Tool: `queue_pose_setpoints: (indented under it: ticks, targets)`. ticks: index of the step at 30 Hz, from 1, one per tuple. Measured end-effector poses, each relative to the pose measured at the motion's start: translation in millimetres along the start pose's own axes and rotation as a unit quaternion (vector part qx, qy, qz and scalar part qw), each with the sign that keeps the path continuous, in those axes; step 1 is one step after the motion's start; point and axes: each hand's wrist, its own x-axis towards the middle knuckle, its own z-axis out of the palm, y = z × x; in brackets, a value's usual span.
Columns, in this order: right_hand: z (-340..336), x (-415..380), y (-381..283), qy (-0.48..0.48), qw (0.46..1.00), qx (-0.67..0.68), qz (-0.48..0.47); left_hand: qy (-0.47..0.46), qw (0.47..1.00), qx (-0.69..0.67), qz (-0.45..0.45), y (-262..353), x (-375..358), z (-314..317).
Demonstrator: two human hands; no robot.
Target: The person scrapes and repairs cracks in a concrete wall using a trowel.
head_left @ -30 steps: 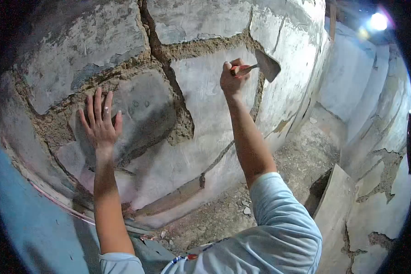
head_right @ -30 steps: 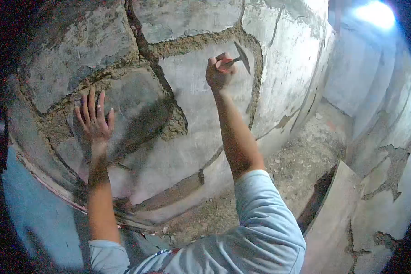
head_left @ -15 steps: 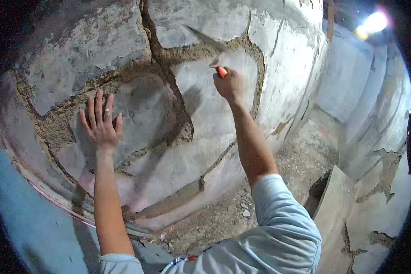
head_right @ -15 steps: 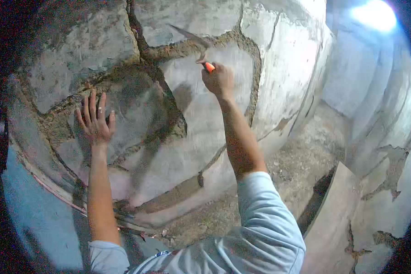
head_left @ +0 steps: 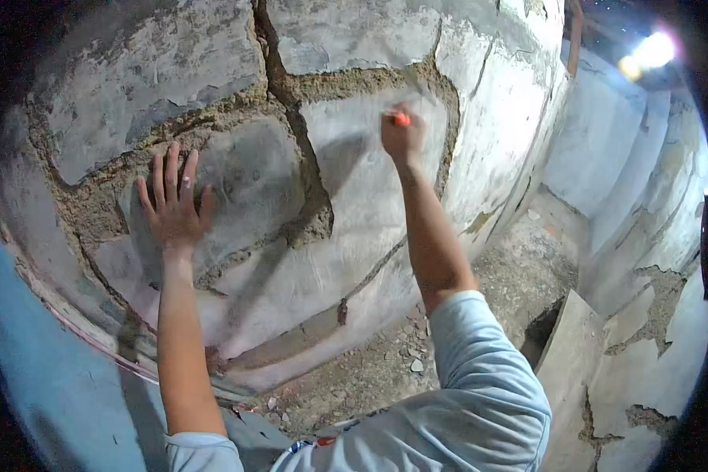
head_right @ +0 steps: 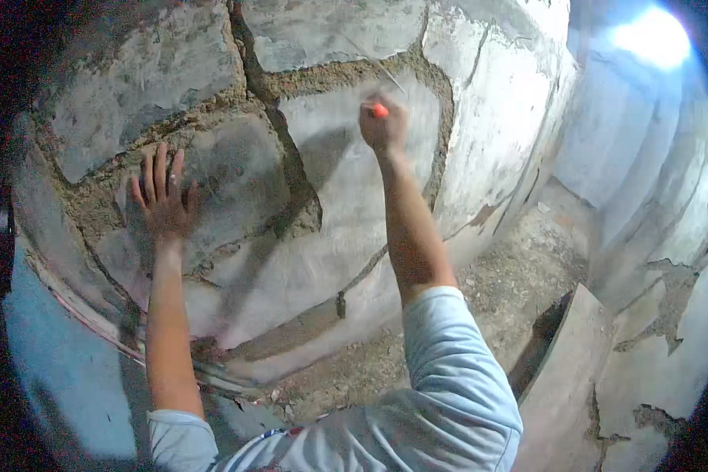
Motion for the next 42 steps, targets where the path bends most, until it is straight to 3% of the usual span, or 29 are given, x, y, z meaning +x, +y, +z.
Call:
queue_pose_setpoints:
  ticks: [1,4,5,6,8,9,10,11,14,16,17,19,20,22,26,27,29,30,32,35,36,38,39,42]
  targets:
    - [0,3,2,-0.143,0.965,-0.201,0.093,-0.002,1.0,0.002,0.003,0,0,-1]
    - [-13,-4,-4,-0.068,0.979,-0.177,0.082,0.016,1.0,0.006,0.003,-3,3,0]
    - [-12,-6,-5,0.019,0.998,-0.062,0.017,0.017,1.0,0.004,0.002,-3,4,1]
    - [-9,-1,10,0.017,0.999,0.03,0.025,0.013,1.0,0.001,0.003,-2,1,0]
    - [17,0,29,0.14,0.966,0.219,0.003,0.0,1.0,-0.009,-0.005,-1,2,0]
    - [11,0,35,0.005,1.0,0.012,0.01,0.007,1.0,-0.018,-0.001,-2,2,2]
    - [3,-3,36,-0.132,0.972,-0.196,0.018,0.013,1.0,-0.027,0.004,-2,1,2]
    - [1,-6,35,-0.164,0.956,-0.22,0.101,-0.002,1.0,-0.009,0.002,-3,0,1]
    - [-24,-7,-7,-0.111,0.982,-0.106,0.113,-0.006,1.0,0.002,0.001,-3,1,0]
    - [-9,-4,13,0.057,0.998,0.014,0.002,-0.005,1.0,-0.005,-0.005,-2,1,-1]
    - [-1,-2,14,0.061,0.998,0.006,0.005,-0.007,1.0,0.0,-0.006,-2,0,0]
    - [-4,1,17,-0.069,0.992,-0.103,0.014,0.001,1.0,0.003,0.004,-2,0,1]
    - [-9,-1,17,-0.188,0.963,-0.152,0.116,0.003,1.0,-0.001,0.005,-2,-2,2]
    - [-17,-5,12,-0.153,0.973,-0.165,0.042,0.019,1.0,-0.005,0.004,-3,0,5]
    - [-6,-2,13,0.038,0.993,0.107,0.009,-0.008,1.0,0.011,-0.001,-1,2,-3]
    - [-4,-2,17,0.007,0.996,0.089,0.027,-0.012,1.0,0.012,-0.003,0,1,-4]
    - [-7,5,13,-0.145,0.975,-0.16,0.052,-0.01,1.0,0.0,-0.001,2,0,-3]
    - [-17,1,12,-0.202,0.959,-0.146,0.131,-0.007,1.0,-0.003,0.001,-1,0,-3]
    - [-24,-6,11,-0.129,0.983,-0.133,0.013,0.005,1.0,0.002,0.007,-4,1,2]
    - [-18,0,9,-0.032,0.995,0.006,0.094,0.02,1.0,-0.006,0.007,-4,-2,5]
    - [-10,0,6,0.039,0.993,0.056,0.095,0.018,1.0,-0.007,0.006,-4,-2,6]
    - [-8,2,7,-0.038,0.999,-0.011,0.025,0.013,1.0,-0.011,0.004,-2,0,3]
    - [-8,6,7,-0.167,0.96,-0.192,0.116,0.001,1.0,-0.008,0.001,-2,0,0]
    - [-21,-10,11,-0.093,0.982,-0.16,0.025,0.016,1.0,0.001,0.004,-3,-2,7]
